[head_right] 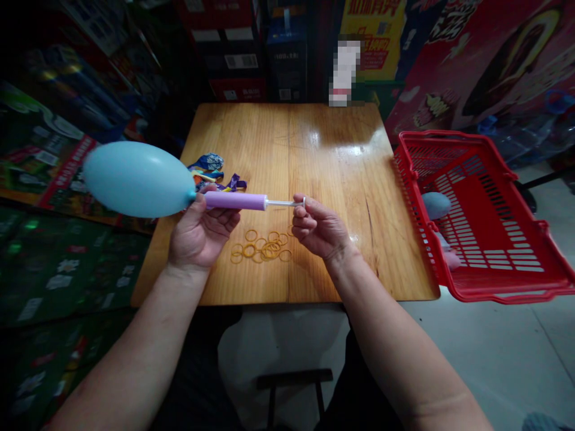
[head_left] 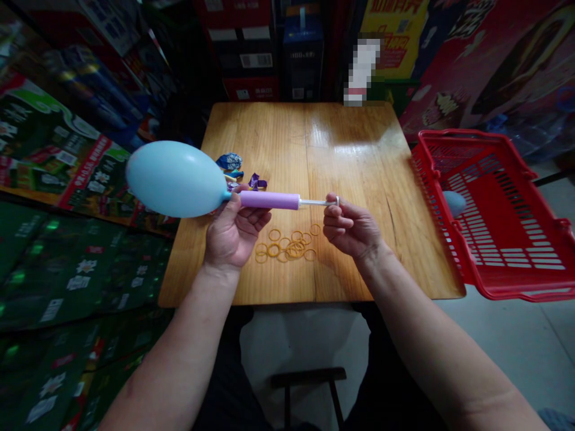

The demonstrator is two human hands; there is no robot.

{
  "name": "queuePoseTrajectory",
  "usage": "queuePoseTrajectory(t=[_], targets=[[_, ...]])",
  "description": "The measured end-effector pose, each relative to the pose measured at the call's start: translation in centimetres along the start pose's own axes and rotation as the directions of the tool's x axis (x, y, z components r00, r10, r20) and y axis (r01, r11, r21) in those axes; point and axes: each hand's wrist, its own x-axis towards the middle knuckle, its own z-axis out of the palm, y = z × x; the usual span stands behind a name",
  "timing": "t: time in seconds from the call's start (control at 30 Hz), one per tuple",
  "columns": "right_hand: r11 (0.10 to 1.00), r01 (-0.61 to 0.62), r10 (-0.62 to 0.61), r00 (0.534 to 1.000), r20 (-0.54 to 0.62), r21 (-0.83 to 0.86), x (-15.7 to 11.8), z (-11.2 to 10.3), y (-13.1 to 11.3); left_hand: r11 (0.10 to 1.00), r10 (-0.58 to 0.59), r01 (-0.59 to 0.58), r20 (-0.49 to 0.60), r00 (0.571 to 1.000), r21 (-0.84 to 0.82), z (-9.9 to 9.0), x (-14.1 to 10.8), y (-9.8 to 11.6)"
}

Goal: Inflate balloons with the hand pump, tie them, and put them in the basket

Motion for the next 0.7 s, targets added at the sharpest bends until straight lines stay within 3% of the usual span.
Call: queuePoseTrajectory(t=[0.07, 0.23, 0.33, 0.5, 0.7], targets=[[0.999, 0.026, -0.026, 1.0, -0.004, 0.018, -0.1, 0.1, -0.1, 0.999, 0.037, -0.037, -0.012, 0.999, 0.009, -0.1, -0.1, 0.0], [0.998, -0.032, 0.035, 0.998, -0.052, 0.054, 0.3, 0.3, 1.8, 0.998, -0.069, 0.068, 0.045, 0.997, 0.015, 0.4, -1.2, -1.7], [0.998, -0.038, 0.041, 0.998, -0.055, 0.055, 0.6, 0.3, 2.5, 0.998, -0.056, 0.054, 0.063, 0.996, 0.025, 0.7, -1.2, -2.0], [0.999, -0.047, 0.048, 0.997, -0.068, 0.008, 0.4, 0.2, 1.2, 0.999, -0.047, 0.046, 0.069, 0.996, 0.013, 0.4, -0.3, -0.9], [0.999, 0.036, -0.035, 0.995, -0.092, 0.012, 0.1, 0.5, 0.2, 0.998, 0.057, -0.057, -0.007, 0.998, 0.008, -0.1, -0.1, -0.6]])
